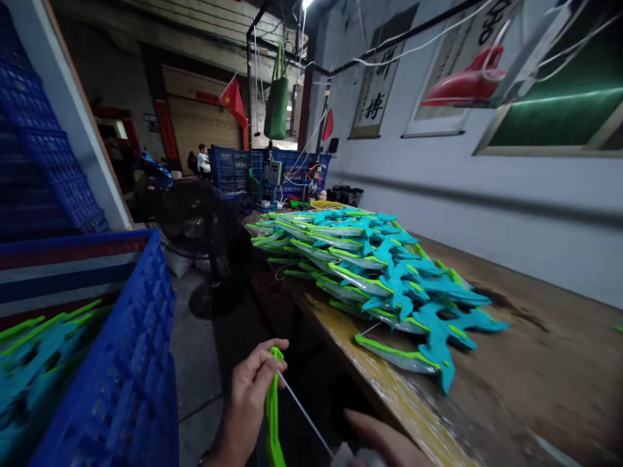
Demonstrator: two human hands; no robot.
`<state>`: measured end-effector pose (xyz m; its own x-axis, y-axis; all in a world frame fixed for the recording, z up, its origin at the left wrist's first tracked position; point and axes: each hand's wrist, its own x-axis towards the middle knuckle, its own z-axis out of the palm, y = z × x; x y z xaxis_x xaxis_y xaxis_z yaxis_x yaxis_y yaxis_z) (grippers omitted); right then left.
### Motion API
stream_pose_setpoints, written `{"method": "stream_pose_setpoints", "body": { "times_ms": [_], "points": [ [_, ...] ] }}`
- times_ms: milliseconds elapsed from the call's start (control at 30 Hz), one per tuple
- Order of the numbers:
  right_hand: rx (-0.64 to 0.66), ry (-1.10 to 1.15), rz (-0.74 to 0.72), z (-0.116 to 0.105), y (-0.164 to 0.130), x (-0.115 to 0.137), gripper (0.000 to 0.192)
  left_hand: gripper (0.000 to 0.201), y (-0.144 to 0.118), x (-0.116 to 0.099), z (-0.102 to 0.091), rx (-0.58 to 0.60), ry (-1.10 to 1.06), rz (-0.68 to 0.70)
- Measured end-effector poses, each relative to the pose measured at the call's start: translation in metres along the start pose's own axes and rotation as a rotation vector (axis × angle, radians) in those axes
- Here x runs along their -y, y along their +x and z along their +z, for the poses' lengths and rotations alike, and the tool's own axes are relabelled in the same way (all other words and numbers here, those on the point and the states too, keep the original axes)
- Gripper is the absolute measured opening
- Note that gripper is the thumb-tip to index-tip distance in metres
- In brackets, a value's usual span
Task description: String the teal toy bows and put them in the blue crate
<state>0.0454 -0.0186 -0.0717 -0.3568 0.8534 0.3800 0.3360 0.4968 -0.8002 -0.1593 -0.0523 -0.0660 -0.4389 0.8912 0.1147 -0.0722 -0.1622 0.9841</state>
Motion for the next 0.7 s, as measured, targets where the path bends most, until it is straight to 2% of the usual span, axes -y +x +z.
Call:
{"method": "stream_pose_setpoints", "body": {
  "times_ms": [67,100,167,267,367,467,567,633,700],
  "points": [
    [0.191,0.165,0.072,0.014,0.020,0.029,0.020,0.033,-0.007,-0.004,0.002,-0.002,0.007,0.023],
    [0.256,0.314,0.179,0.025,0.029,0.040,0.027,0.033,-0.009,-0.005,0.000,-0.029,0.002,0.032],
    [0.283,0.587,0.418,0.050,0.042,0.054,0.040,0.032,-0.009,-0.005,-0.007,-0.085,0.002,0.041],
    [0.220,0.854,0.642,0.079,0.045,0.054,0.053,0.034,-0.007,-0.005,-0.016,-0.110,0.013,0.050],
    [0.096,0.986,0.736,0.089,0.039,0.046,0.056,0.035,-0.007,-0.002,-0.016,-0.092,0.012,0.030],
    [0.039,0.950,0.719,0.089,0.040,0.042,0.059,0.033,-0.007,0.002,-0.012,-0.104,-0.113,-0.012],
    [0.061,0.747,0.656,0.085,0.047,0.046,0.055,0.026,-0.005,0.007,-0.013,-0.205,-0.397,-0.109],
    [0.045,0.617,0.547,0.083,0.053,0.049,0.048,0.028,-0.001,0.009,-0.019,-0.244,-0.509,-0.178],
    [0.045,0.527,0.385,0.082,0.058,0.051,0.040,0.028,0.003,0.011,-0.027,-0.213,-0.547,-0.209]
  ]
}}
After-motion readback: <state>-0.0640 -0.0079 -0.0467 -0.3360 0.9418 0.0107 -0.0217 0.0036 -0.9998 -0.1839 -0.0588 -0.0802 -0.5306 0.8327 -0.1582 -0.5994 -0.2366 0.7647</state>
